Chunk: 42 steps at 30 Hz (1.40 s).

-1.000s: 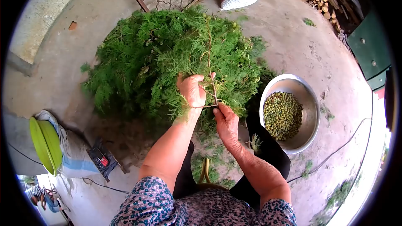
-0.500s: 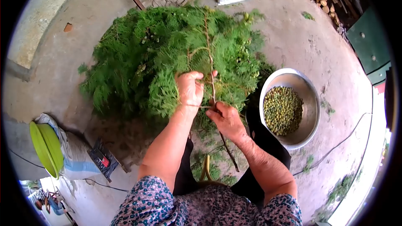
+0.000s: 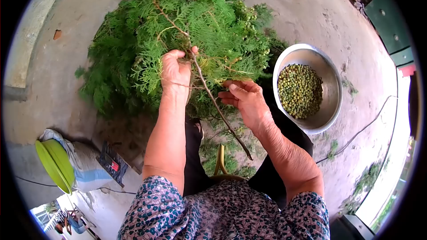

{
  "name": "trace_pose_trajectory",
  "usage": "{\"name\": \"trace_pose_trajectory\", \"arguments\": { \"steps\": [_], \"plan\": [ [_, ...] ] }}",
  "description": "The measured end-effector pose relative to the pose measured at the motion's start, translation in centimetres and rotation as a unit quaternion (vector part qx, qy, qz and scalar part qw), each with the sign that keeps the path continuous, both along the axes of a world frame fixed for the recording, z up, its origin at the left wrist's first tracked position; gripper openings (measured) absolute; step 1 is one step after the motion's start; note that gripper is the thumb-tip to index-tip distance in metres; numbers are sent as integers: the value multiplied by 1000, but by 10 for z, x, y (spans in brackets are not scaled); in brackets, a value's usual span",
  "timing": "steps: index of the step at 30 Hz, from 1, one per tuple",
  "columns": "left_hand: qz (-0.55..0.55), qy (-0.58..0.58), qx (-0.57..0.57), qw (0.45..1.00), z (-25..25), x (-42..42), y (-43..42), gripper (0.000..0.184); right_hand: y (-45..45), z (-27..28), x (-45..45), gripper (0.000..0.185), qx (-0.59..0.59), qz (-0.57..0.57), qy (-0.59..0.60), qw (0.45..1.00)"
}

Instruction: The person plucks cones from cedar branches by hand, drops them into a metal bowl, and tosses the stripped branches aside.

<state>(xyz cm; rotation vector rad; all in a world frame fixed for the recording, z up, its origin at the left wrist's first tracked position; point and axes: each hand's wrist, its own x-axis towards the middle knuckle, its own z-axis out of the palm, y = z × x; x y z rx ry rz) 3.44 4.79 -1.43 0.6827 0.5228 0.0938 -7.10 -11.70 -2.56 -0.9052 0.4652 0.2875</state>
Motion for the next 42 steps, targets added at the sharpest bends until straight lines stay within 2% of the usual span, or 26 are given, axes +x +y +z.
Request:
{"name": "trace_pose_trajectory", "arguments": {
  "steps": [3, 7, 9, 11, 14, 15, 17, 23, 25, 27, 29, 30, 31, 33, 35, 36, 37, 39, 40, 41, 42],
  "plan": [
    [36, 34, 13, 999, 5, 2, 2, 18, -3, 3, 1, 18, 27, -2, -24, 999],
    [30, 24, 20, 999, 1, 3, 6, 24, -16, 5, 12, 27, 68, -8, -42, 997],
    [34, 24, 23, 999, -3, 4, 7, 22, -21, 8, 17, 25, 107, -52, -40, 992],
    [59, 45, 13, 997, -5, 6, 8, 23, -25, 10, 22, 21, 38, -106, 2, 994],
    [62, 42, 17, 997, -6, 7, 11, 25, -40, 5, 31, 13, 94, -125, -57, 986],
    [63, 43, 18, 997, -6, 5, 12, 25, -44, 3, 35, 11, 81, -143, -56, 985],
    [27, 16, 33, 999, 1, 1, 9, 26, -53, 0, 41, 10, 95, -161, -84, 979],
    [43, 10, 48, 998, -4, 2, 11, 27, -60, 0, 47, 20, 45, -192, -86, 977],
    [28, 7, 91, 995, -2, -2, 7, 23, -54, 5, 45, 19, 15, -184, -124, 975],
    [43, -9, 72, 996, 1, -8, 4, 27, -46, 10, 45, 20, 10, -155, -159, 975],
    [38, -71, 42, 996, -5, -13, 1, 17, -36, 14, 44, 19, -44, -108, -157, 981],
    [22, -79, 53, 995, -3, -18, -5, 12, -30, 11, 45, 17, -65, -80, -166, 981],
    [38, -32, 85, 995, -3, -18, -12, 10, -25, 11, 43, 23, -117, -30, -169, 978],
    [-6, -65, 49, 997, -3, -25, -18, 8, -12, 26, 36, 25, -199, 7, -179, 963],
    [-15, -35, 43, 998, 3, -25, -28, 24, -8, 15, 39, 29, -185, 39, -205, 960],
    [-61, -58, 64, 994, -3, -26, -29, 38, -5, 11, 41, 31, -188, 33, -224, 956],
    [-40, -51, 72, 995, -6, -25, -35, 36, -4, 12, 42, 37, -160, 40, -209, 964],
    [-87, -75, 72, 991, 9, -37, -48, 31, -1, 4, 46, 35, -95, 31, -206, 973],
    [-94, -111, 55, 988, 5, -38, -52, 26, -2, 10, 44, 25, -70, 33, -218, 973],
    [-118, -111, 27, 986, 3, -40, -53, 28, -2, 14, 44, 16, -87, 14, -194, 977],
    [-127, -110, 25, 985, 2, -44, -56, 28, -3, 18, 44, 15, -83, 12, -190, 978]
  ]
}}
